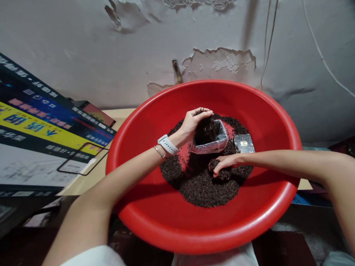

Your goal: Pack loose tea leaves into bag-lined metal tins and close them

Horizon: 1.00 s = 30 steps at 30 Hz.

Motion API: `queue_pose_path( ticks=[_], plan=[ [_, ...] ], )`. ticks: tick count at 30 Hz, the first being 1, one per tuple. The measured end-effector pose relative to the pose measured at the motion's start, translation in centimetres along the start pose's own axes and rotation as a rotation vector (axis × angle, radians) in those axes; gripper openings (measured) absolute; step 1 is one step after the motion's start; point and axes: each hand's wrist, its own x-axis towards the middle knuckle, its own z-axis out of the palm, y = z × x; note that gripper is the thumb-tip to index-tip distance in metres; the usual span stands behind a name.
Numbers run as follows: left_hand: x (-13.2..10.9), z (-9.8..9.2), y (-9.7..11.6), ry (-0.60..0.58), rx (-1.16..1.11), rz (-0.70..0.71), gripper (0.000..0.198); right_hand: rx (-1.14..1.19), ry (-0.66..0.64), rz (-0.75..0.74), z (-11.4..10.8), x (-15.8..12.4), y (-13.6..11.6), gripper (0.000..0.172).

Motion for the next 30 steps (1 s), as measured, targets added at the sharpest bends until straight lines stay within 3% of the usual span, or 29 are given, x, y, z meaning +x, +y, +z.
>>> queue_pose_path(
  ticks=[5, 13, 18, 23, 26, 30],
  plan=[
    [0.3, -0.4, 0.2, -0.046, 0.091, 0.017, 0.03, 0.016, -0.042, 0.055, 0.2, 0.0, -0.2, 0.035],
    [0.7, -0.8, 0.3, -0.141, 0.237, 0.06, 0.046, 0.063, -0.055, 0.018, 0.4, -0.5, -0.7, 0.031],
    [-0.1, -2.0, 1.3, -0.205, 0.629, 0.145, 0.044, 0.064, -0.104, -0.023, 0.4, -0.3, -0.7, 0.032],
    [-1.9, -5.2, 2.8, -0.053, 1.063, 0.229, 0.039, 0.055, -0.2, -0.063, 0.5, 0.0, -0.9, 0.034],
    [-2.4, -7.5, 2.7, -0.028, 1.37, 0.087, 0.038, 0.0, -0.249, -0.087, 1.0, -0.4, -1.6, 0.035],
    [-2.5, -9.6, 2.0, -0.231, 1.717, -0.263, 0.042, -0.021, -0.272, -0.209, 1.6, -2.5, -3.9, 0.035]
  ],
)
